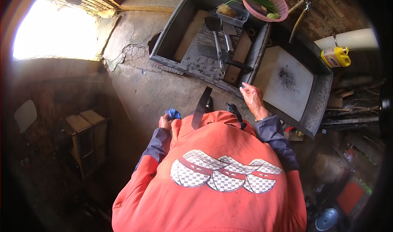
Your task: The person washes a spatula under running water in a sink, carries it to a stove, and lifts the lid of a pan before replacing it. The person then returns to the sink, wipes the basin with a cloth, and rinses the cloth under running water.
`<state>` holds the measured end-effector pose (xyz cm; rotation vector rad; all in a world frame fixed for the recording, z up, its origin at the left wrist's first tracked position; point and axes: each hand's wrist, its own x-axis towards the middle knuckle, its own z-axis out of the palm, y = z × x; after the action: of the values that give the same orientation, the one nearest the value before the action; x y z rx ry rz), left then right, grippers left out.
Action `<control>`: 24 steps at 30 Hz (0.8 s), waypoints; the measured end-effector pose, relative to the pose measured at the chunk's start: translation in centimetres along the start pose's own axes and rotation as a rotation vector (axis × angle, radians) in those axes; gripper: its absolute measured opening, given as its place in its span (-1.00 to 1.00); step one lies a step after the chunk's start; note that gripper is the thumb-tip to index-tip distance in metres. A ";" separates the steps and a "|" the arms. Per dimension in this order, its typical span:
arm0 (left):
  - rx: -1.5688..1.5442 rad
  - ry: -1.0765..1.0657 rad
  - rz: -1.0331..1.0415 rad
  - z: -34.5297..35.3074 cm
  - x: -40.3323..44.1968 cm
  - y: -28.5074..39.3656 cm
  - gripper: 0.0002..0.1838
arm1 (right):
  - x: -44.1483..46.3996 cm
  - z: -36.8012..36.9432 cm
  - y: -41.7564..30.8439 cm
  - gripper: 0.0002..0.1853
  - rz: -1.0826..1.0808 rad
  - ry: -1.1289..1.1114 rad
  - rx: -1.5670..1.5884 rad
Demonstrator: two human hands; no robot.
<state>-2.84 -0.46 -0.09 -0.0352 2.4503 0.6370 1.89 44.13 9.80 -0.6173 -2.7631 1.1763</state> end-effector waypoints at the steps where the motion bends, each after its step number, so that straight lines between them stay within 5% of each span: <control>1: -0.017 -0.010 -0.013 0.0 0.0 0.0 -0.50 | 0.0 0.2 0.1 -0.70 0.000 0.002 -0.002; 5: -0.057 0.067 -0.041 1.0 0.2 -0.9 -0.51 | 0.3 0.6 0.5 -0.70 0.010 -0.013 0.006; 11: -0.605 0.080 -0.071 5.9 4.0 -8.7 -0.53 | 2.4 2.5 -0.8 -0.71 -0.004 0.034 0.036; 16: -0.003 0.001 0.030 -0.3 1.8 -2.0 -0.54 | 7.6 5.2 -1.9 -0.65 -0.070 -0.072 -0.215; 24: -0.040 0.287 0.076 -4.6 -1.4 2.0 -0.45 | 10.3 9.9 -1.9 -0.58 -0.049 -0.057 -0.366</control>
<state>-4.54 -0.95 4.79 -0.0527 2.7250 0.7599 -10.41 40.30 3.32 -0.5454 -3.0485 0.6912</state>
